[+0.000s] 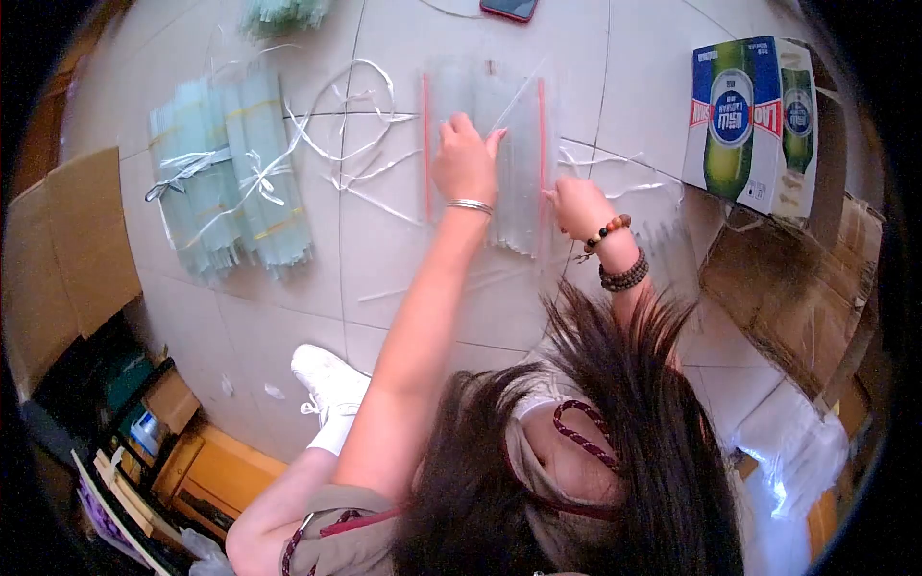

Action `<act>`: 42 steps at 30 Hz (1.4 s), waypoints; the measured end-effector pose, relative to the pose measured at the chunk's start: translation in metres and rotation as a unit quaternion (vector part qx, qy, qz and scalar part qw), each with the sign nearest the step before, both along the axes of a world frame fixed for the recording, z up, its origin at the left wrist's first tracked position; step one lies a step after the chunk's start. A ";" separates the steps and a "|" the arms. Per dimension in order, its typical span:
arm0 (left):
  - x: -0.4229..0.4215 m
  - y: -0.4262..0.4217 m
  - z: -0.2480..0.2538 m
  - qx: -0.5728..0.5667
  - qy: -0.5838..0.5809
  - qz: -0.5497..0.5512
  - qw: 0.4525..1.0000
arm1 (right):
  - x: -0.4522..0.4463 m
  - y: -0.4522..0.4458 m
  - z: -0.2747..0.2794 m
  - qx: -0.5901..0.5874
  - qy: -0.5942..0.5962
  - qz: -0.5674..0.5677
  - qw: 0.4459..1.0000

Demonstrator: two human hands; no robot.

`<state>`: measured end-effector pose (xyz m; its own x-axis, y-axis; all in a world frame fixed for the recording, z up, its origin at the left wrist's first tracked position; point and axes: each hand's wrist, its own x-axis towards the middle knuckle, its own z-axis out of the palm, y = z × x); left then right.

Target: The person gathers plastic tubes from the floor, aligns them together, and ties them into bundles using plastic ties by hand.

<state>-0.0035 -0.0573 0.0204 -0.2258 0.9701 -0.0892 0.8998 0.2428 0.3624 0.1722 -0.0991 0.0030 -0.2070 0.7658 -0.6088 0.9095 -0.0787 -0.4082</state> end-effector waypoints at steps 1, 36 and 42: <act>-0.001 0.001 0.004 -0.004 -0.007 0.014 1.000 | 0.005 0.000 0.000 -0.022 0.007 0.009 1.000; -0.263 -0.070 0.018 0.141 0.066 -0.553 0.819 | -0.115 -0.119 0.034 0.205 0.065 0.364 0.906; -0.320 -0.075 0.162 0.028 0.090 -0.426 0.900 | -0.138 -0.155 -0.003 0.151 -0.023 0.417 0.896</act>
